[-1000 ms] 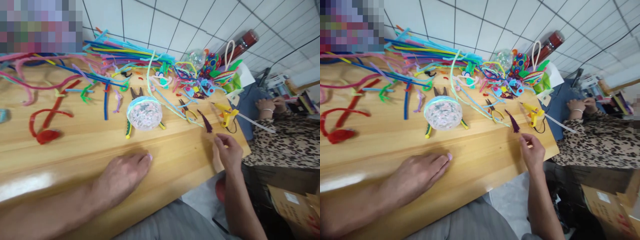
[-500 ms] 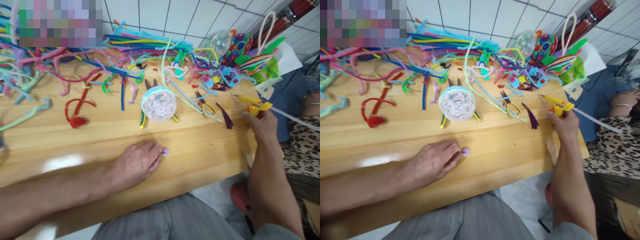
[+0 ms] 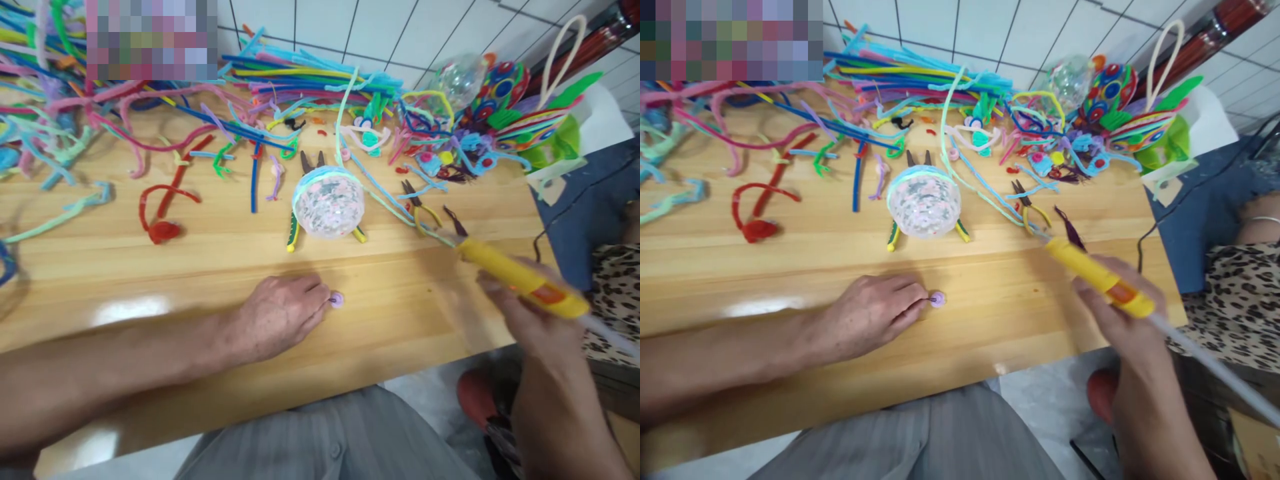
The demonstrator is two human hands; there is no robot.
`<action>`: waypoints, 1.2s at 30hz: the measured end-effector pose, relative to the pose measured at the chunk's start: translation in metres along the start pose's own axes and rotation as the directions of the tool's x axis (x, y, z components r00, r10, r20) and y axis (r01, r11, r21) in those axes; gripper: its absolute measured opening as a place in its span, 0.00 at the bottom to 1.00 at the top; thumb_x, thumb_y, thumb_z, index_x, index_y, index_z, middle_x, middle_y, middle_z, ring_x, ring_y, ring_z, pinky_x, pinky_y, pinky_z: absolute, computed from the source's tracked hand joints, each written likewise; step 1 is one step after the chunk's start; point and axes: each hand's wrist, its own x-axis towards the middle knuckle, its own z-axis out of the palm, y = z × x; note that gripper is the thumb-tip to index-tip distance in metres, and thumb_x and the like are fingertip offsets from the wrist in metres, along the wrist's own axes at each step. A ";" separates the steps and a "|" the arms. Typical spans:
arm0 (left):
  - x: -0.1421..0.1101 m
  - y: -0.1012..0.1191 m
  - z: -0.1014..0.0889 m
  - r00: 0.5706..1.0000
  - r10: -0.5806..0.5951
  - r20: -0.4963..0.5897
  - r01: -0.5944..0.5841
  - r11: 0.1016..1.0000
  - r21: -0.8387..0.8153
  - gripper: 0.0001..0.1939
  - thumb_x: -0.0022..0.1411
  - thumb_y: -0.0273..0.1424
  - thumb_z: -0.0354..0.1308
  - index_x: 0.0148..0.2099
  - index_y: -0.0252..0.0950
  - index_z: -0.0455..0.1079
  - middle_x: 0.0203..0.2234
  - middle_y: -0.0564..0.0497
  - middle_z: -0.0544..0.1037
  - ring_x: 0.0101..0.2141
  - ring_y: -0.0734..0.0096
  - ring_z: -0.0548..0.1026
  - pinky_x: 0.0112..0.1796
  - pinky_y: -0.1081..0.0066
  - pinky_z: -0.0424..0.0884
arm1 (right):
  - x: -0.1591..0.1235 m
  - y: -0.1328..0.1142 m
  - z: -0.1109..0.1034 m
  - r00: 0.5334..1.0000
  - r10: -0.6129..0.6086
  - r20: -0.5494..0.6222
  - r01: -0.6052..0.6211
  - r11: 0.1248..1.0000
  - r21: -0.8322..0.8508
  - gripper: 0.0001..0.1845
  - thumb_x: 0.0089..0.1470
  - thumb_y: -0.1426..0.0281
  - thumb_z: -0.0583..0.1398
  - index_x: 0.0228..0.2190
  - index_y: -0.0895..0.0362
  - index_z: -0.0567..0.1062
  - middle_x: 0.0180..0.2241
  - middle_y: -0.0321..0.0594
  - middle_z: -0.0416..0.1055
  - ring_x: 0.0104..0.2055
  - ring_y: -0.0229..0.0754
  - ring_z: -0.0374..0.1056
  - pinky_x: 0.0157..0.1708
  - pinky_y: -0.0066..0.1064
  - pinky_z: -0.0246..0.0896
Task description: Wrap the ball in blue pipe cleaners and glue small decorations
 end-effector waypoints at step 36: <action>-0.001 -0.006 0.001 0.998 0.039 0.051 -0.030 0.986 -0.166 0.12 0.78 0.30 0.49 0.47 0.37 0.74 0.38 0.50 0.82 0.40 0.72 0.82 0.41 0.74 0.78 | -0.038 -0.057 0.054 0.559 -0.700 0.444 0.660 0.700 0.273 0.19 0.74 0.67 0.52 0.61 0.56 0.71 0.36 0.43 0.77 0.34 0.44 0.70 0.36 0.37 0.63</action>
